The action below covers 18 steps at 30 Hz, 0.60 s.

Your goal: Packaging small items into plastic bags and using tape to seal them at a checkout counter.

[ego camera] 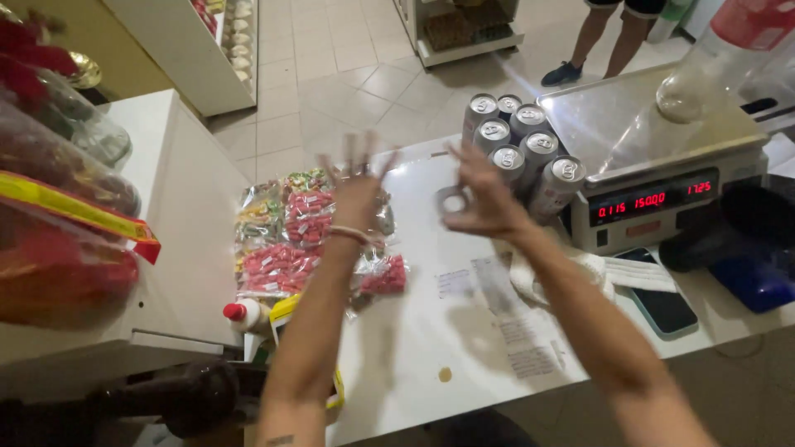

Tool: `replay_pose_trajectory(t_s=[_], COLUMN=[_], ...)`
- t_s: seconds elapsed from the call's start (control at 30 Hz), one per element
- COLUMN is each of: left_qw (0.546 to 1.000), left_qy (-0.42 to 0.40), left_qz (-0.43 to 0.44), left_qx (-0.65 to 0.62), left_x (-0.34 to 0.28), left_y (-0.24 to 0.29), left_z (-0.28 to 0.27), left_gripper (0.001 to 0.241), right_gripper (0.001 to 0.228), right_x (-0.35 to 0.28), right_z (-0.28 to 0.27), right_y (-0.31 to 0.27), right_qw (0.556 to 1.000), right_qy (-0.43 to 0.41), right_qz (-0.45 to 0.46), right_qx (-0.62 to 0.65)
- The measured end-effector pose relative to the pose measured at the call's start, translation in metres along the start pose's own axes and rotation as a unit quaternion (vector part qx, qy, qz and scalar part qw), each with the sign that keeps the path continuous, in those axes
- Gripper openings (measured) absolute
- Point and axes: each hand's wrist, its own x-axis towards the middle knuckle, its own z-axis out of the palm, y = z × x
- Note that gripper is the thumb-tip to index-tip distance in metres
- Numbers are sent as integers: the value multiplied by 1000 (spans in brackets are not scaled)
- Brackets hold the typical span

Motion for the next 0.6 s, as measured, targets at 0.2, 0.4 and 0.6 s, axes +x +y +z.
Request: replay_pose_trajectory(t_s=[0.2, 0.4, 0.6], left_qw=[995, 961, 960], left_qy=[88, 15, -18], left_qz=[-40, -165, -155], left_qx=[-10, -221, -233], left_x=[-58, -123, -130], left_y=[-79, -38, -18], left_z=[28, 0, 22], left_gripper=[146, 154, 140], right_gripper=[55, 57, 43], right_x=[-76, -156, -133], right_z=[-138, -138, -85], right_y=[-15, -3, -64], right_qw=[983, 969, 970], right_qy=[-10, 21, 16], right_qz=[126, 216, 239], right_qx=[-131, -121, -30])
